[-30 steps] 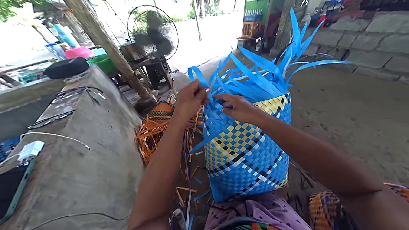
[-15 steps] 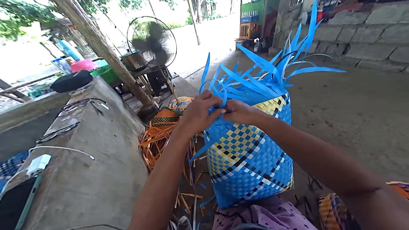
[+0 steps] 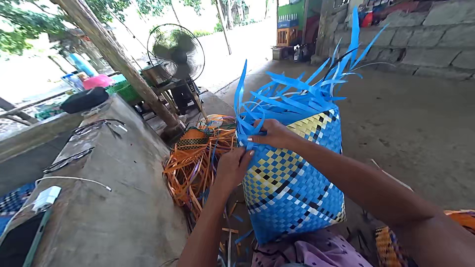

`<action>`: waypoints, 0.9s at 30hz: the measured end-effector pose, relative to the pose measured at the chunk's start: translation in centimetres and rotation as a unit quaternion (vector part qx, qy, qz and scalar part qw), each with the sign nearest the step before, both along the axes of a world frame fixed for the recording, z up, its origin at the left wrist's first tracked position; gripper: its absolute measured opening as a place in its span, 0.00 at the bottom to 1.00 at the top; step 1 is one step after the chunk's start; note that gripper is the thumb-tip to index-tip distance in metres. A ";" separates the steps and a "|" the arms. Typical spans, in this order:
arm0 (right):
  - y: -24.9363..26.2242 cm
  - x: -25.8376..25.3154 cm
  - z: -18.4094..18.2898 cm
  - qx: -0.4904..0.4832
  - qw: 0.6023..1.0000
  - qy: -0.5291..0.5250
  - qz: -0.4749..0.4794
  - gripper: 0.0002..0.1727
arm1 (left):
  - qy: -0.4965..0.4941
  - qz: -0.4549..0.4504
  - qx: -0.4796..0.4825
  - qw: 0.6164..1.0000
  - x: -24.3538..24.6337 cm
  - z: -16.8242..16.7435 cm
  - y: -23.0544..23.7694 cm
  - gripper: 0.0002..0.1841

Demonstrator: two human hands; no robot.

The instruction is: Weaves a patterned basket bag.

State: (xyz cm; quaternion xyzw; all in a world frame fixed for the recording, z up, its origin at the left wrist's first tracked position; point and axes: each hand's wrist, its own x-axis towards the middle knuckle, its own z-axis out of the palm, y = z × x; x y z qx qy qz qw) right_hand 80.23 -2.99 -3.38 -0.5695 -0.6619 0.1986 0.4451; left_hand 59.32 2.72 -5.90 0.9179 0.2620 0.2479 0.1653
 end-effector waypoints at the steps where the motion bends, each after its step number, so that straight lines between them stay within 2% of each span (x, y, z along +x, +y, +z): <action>1: -0.1 0.6 -0.2 0.012 1.000 0.001 -0.008 0.14 | -0.002 -0.011 -0.004 1.000 -1.0 -1.3 0.4 0.25; 3: -0.4 2.1 -0.5 0.034 0.999 0.007 -0.019 0.13 | 0.009 -0.005 0.006 1.000 -4.2 -4.3 1.5 0.24; 5: -0.9 3.9 -0.7 0.051 0.998 0.006 -0.034 0.11 | 0.006 0.047 0.031 0.998 -8.6 -7.4 3.5 0.23; 7: -1.2 5.0 -1.4 0.071 0.996 -0.001 -0.046 0.11 | -0.034 0.107 0.101 0.989 -12.4 -9.8 5.1 0.24; 9: -1.0 4.9 -1.8 0.082 0.996 -0.017 -0.038 0.11 | -0.064 0.133 0.155 0.977 -13.7 -9.9 5.7 0.25; 11: -1.2 4.1 -1.8 0.079 0.995 -0.045 -0.028 0.11 | -0.081 0.120 0.134 0.980 -13.9 -9.7 5.9 0.20; 13: -1.8 2.6 -0.9 0.043 0.994 -0.095 -0.037 0.20 | -0.093 0.075 0.091 0.989 -12.9 -8.8 6.0 0.15; 15: -2.1 1.1 -0.5 0.019 0.987 -0.146 -0.059 0.32 | -0.114 0.019 0.073 0.991 -10.3 -6.5 4.8 0.14; 16: -2.0 0.6 -0.7 0.032 0.983 -0.166 -0.072 0.35 | -0.129 -0.011 0.080 0.988 -8.5 -5.0 4.1 0.13; 19: -1.8 -0.2 -1.5 0.100 0.972 -0.183 -0.106 0.28 | -0.144 -0.091 0.110 0.979 -3.6 -0.5 2.0 0.09; 22: -1.7 -0.5 -1.8 0.171 0.968 -0.156 -0.100 0.20 | -0.135 -0.124 0.181 0.966 -0.2 3.5 1.0 0.08; 27: -1.7 -0.1 -2.1 0.193 0.970 -0.122 -0.086 0.22 | -0.128 -0.153 0.253 0.947 2.1 5.6 0.9 0.06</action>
